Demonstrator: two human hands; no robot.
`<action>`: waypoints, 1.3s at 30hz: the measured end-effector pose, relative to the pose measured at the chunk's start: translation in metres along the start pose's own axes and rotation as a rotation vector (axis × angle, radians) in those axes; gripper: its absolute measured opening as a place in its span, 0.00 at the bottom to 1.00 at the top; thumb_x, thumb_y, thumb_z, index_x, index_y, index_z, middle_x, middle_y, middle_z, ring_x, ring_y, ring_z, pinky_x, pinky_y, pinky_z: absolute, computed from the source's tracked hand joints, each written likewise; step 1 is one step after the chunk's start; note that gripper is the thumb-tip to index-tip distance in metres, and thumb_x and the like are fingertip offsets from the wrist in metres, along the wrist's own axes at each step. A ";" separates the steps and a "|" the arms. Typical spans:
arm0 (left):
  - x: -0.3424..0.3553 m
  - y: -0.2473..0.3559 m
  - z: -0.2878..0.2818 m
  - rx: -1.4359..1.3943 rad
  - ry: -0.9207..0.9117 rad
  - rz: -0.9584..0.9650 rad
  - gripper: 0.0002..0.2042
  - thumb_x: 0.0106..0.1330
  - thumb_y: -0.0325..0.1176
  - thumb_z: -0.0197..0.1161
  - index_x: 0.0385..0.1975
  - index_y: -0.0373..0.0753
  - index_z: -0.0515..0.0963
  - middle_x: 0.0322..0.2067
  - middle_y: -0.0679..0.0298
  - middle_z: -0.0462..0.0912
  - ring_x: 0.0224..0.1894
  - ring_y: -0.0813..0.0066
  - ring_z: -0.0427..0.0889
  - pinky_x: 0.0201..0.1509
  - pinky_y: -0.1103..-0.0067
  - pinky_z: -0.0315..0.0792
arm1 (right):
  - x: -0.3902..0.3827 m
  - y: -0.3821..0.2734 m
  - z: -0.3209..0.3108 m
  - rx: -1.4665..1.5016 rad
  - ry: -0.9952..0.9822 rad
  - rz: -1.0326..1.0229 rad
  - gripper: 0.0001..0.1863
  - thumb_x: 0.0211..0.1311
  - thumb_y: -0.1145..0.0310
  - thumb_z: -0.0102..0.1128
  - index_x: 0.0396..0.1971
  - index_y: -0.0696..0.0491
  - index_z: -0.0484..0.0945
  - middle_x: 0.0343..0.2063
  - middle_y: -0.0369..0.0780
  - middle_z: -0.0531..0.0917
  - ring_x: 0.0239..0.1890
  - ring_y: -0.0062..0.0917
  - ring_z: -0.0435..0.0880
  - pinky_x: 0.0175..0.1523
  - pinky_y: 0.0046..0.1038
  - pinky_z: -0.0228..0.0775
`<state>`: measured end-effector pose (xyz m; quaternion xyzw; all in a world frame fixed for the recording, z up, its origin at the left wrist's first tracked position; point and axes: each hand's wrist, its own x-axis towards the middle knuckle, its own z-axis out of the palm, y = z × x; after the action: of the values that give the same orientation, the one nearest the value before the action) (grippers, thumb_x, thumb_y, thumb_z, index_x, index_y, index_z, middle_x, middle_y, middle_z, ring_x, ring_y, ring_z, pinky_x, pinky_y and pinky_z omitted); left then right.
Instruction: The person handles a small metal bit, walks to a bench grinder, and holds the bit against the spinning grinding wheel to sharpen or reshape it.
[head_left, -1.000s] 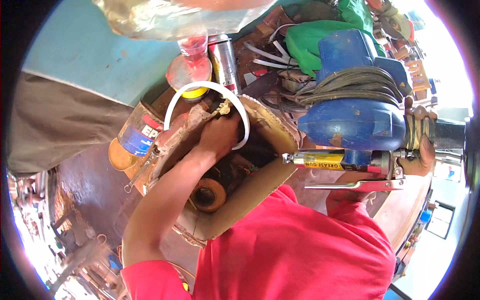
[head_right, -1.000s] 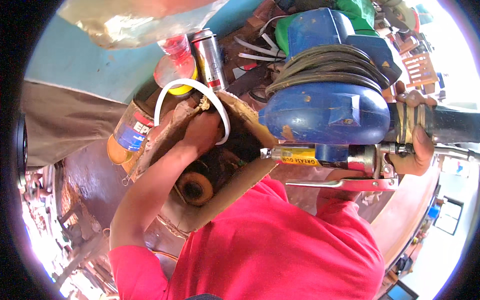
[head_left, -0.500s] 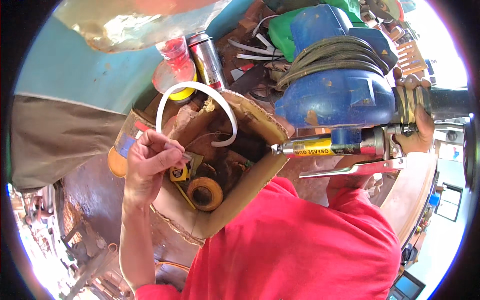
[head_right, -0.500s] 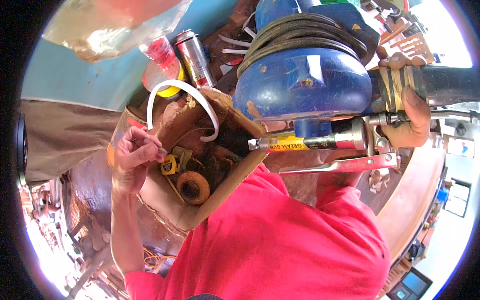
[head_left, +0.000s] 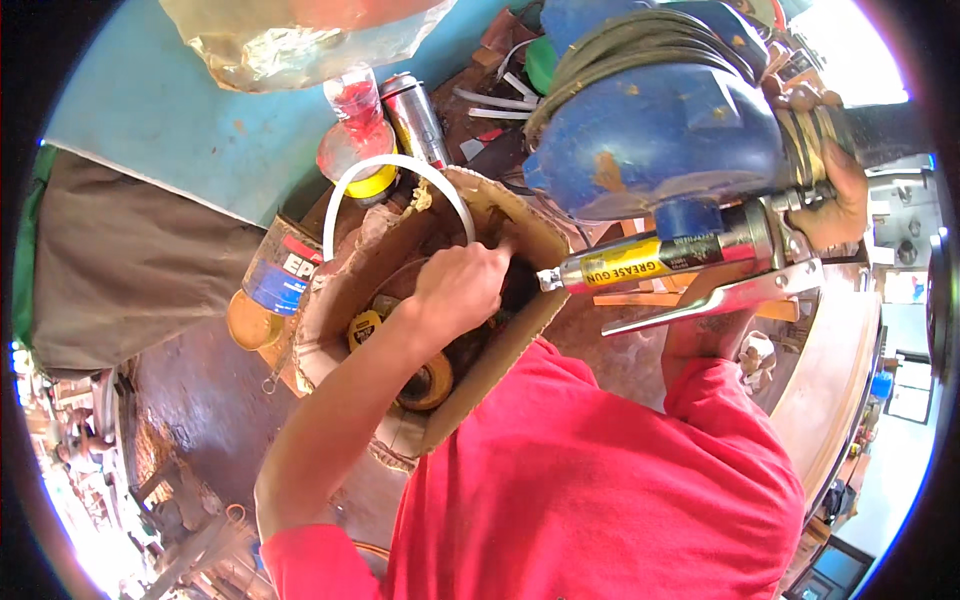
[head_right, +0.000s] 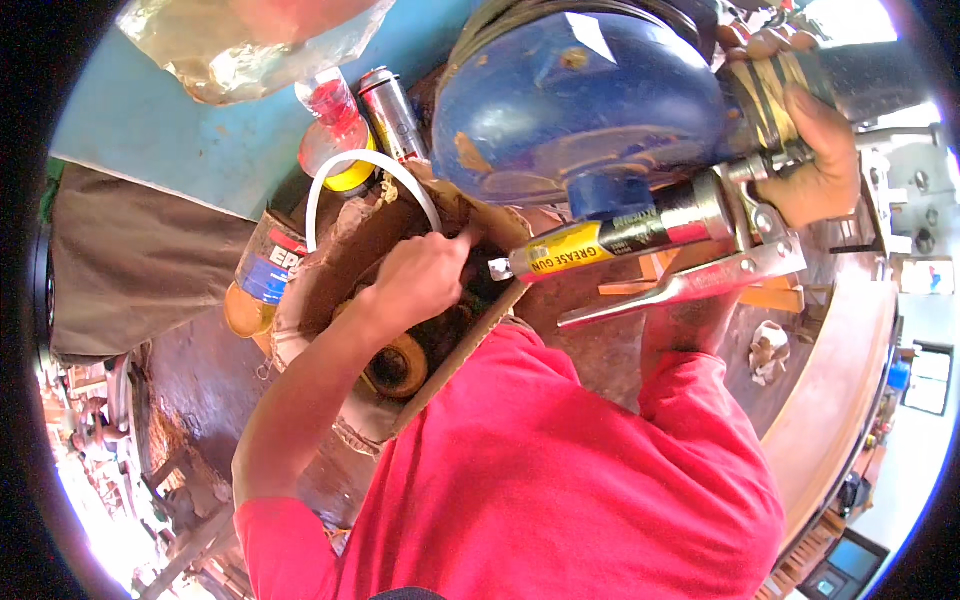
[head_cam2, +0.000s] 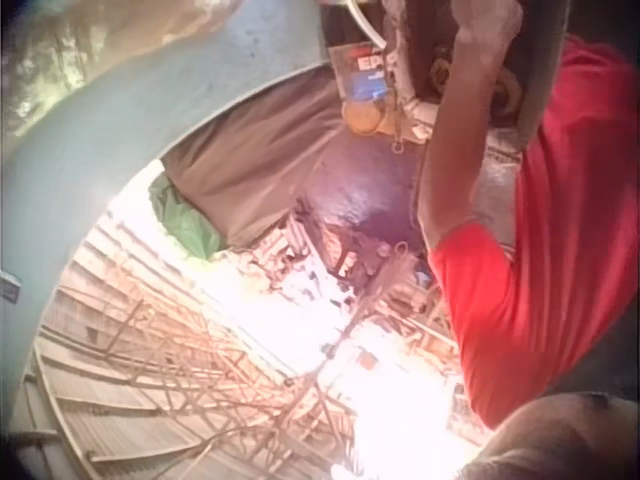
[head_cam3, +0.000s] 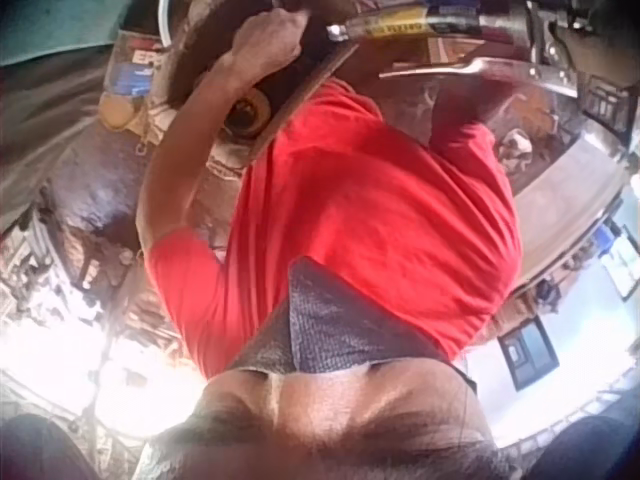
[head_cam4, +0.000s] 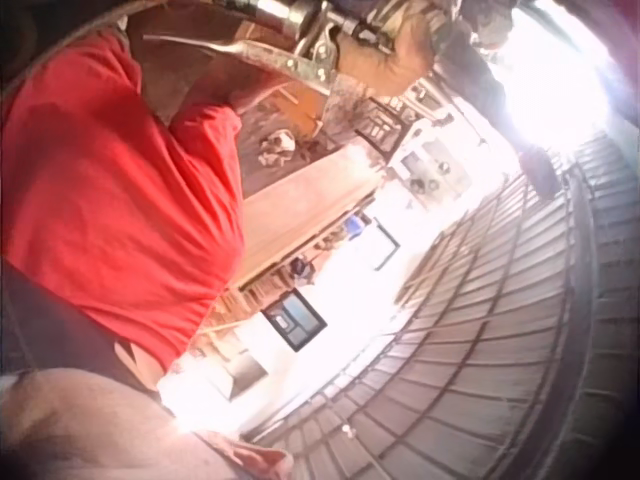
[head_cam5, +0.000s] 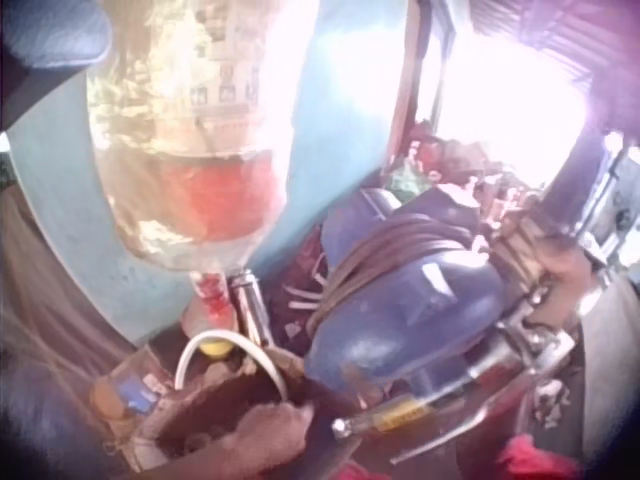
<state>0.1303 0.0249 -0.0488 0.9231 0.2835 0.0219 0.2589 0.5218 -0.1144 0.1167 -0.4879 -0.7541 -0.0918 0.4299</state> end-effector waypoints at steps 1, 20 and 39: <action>-0.009 -0.016 0.011 0.019 0.046 0.077 0.11 0.58 0.29 0.61 0.41 0.38 0.79 0.26 0.46 0.83 0.28 0.46 0.83 0.33 0.58 0.77 | 0.001 0.000 0.013 -0.025 -0.009 -0.038 0.44 0.34 0.94 0.66 0.59 0.55 0.71 0.57 0.50 0.75 0.60 0.39 0.74 0.65 0.41 0.67; -0.064 -0.045 -0.032 0.180 -0.054 0.076 0.06 0.53 0.26 0.58 0.28 0.40 0.81 0.23 0.52 0.82 0.28 0.53 0.83 0.34 0.61 0.78 | 0.012 -0.015 0.016 0.253 0.064 0.085 0.34 0.43 0.89 0.60 0.57 0.60 0.73 0.59 0.50 0.75 0.62 0.37 0.74 0.69 0.39 0.63; 0.039 -0.009 0.017 0.137 -0.392 0.131 0.10 0.56 0.27 0.60 0.36 0.40 0.84 0.38 0.51 0.86 0.42 0.56 0.87 0.45 0.64 0.81 | 0.044 -0.058 0.045 0.726 0.478 0.685 0.28 0.67 0.67 0.50 0.65 0.61 0.63 0.62 0.47 0.68 0.69 0.40 0.63 0.75 0.48 0.48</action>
<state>0.1613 0.0441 -0.0726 0.9416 0.1680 -0.1605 0.2435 0.4429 -0.0899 0.1377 -0.4913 -0.4171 0.2112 0.7349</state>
